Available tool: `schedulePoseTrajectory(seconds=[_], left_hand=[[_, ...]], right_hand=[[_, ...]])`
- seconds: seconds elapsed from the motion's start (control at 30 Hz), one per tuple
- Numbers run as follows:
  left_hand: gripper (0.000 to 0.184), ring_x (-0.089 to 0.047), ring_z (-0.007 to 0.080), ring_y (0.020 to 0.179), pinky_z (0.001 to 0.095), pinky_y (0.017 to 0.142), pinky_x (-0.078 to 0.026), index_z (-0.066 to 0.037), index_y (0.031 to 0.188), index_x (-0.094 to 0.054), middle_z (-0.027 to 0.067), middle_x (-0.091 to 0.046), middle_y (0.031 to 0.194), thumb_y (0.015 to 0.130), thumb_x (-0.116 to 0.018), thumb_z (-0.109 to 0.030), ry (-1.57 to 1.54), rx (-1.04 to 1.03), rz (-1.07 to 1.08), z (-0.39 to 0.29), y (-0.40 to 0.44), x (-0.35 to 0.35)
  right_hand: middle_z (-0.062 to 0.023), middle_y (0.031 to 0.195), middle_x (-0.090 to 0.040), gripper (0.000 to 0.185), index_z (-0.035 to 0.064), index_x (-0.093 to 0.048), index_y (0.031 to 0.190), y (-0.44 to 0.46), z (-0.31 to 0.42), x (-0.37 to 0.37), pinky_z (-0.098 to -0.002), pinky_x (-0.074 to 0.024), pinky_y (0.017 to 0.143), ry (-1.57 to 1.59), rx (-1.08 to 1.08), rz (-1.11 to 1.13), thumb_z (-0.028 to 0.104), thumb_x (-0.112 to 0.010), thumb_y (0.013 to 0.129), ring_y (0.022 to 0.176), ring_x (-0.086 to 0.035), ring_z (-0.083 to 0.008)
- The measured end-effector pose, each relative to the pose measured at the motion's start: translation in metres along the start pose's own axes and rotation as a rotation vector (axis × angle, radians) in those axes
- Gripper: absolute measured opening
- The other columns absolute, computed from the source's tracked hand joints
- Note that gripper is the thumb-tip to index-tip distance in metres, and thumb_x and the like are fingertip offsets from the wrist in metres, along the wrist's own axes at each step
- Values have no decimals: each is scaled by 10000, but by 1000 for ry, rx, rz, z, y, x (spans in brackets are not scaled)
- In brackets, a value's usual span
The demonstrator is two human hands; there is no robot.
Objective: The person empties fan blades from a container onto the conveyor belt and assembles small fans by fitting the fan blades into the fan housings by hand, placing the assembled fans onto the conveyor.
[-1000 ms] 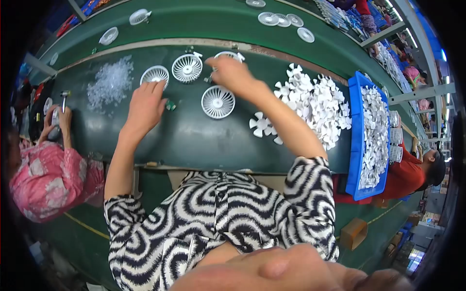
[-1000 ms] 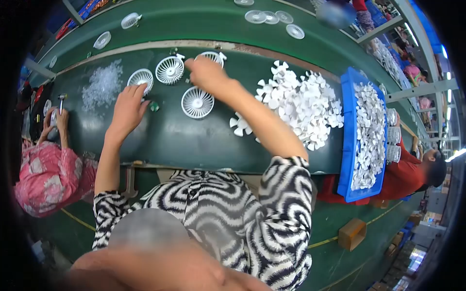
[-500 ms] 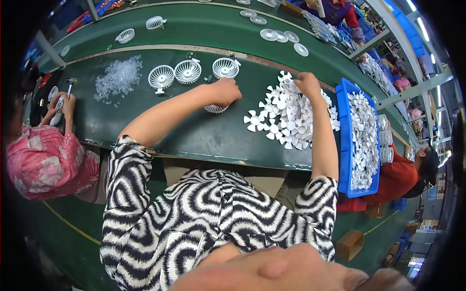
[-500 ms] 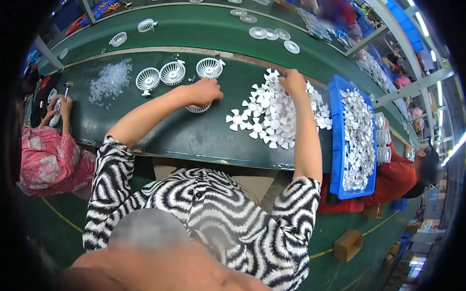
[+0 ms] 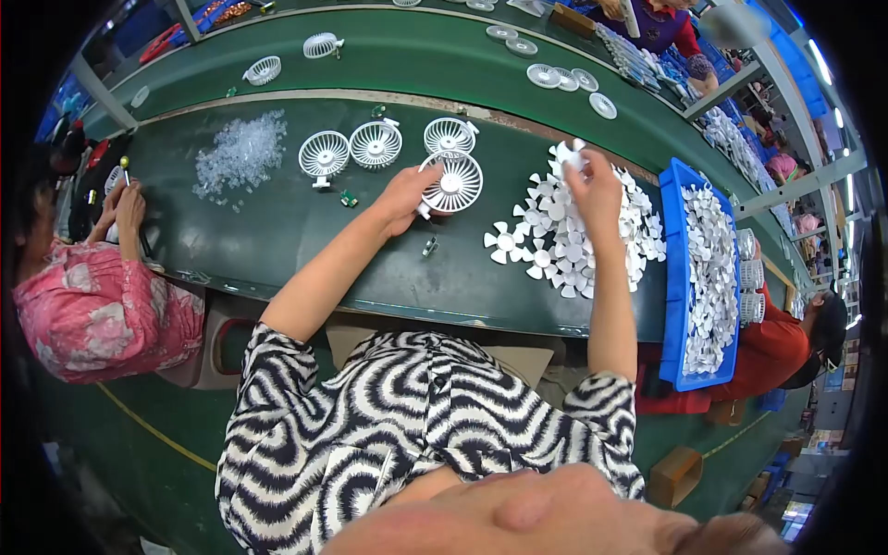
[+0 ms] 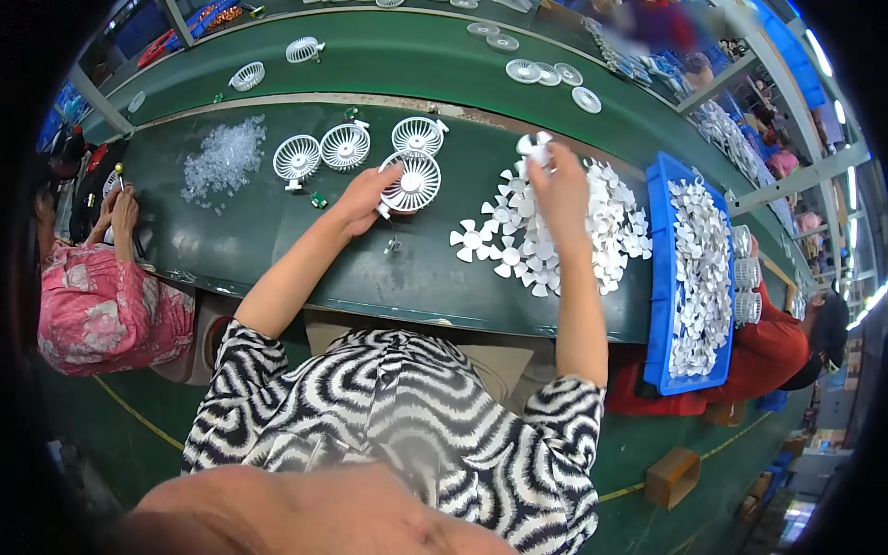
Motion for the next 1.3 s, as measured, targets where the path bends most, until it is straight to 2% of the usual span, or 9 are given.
schedulePoseTrajectory(seconds=[0.13,0.37,0.47,0.67,0.77,0.9,0.97,1.2,1.3], left_hand=[[336,-657,173,840,328,711,-570,11,1081,-541,98,-647,971,955,-496,-298,-147,-15,9,13,5,12],[338,-624,104,782,252,655,-510,-34,1042,-579,40,-644,918,950,-510,-352,-208,-97,84,2,-9,2],[312,-571,67,718,229,597,-467,-48,1000,-586,14,-617,863,931,-550,-351,-157,-119,92,6,-9,1],[302,-596,97,812,251,707,-499,20,1080,-561,68,-639,949,856,-657,-159,-17,-258,-9,-1,-10,4],[299,-609,110,823,259,718,-509,30,1085,-565,76,-644,952,853,-649,-138,-29,-246,-25,-2,-12,6],[305,-600,107,796,264,692,-504,49,1057,-575,84,-644,920,834,-657,-142,95,-248,23,2,-12,2],[296,-590,105,771,268,662,-491,53,1011,-588,86,-644,884,819,-658,-162,213,-294,6,-2,-16,0],[365,-594,133,780,302,687,-490,44,1032,-570,125,-648,871,813,-665,-231,445,-352,-10,4,-10,2],[434,-618,195,791,308,699,-502,17,1197,-475,142,-576,1119,853,-617,-207,620,-517,-91,-20,-11,-1]], right_hand=[[-57,795,-606,340,39,-599,1057,-59,99,-16,-252,-455,538,303,90,157,130,-724,754,559,-534,-108],[-82,792,-531,266,66,-569,972,-55,150,-62,-395,-472,552,48,247,251,129,-693,745,736,-577,-273],[-85,810,-537,265,66,-569,974,-55,154,-79,-406,-476,578,12,317,279,127,-689,746,770,-575,-278],[-107,911,-586,347,50,-594,1059,-53,153,-83,-359,-488,639,65,292,245,103,-710,736,784,-589,-270],[-111,920,-577,397,19,-581,1089,-47,132,-60,-318,-481,639,120,205,47,67,-728,723,736,-578,-230],[-59,893,-662,316,-36,-622,1021,-57,89,-108,-236,-467,701,670,-387,638,121,-714,763,792,-576,-84],[-46,886,-654,307,-41,-622,1012,-67,86,-119,-227,-462,699,808,-483,663,126,-714,772,784,-575,-79],[-55,771,-651,309,-45,-631,897,-68,80,-118,-251,-455,621,771,-415,653,210,-732,754,694,-563,-91],[0,659,-590,290,22,-623,835,-55,62,-107,-211,-407,424,578,-483,924,286,-727,774,507,-523,-66]])
Point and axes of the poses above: each hand's wrist, its own y-axis towards the middle knuckle, its own x-axis out of the back of the hand, z = x × y, the point moved 7 cm from there along y, towards the middle knuckle
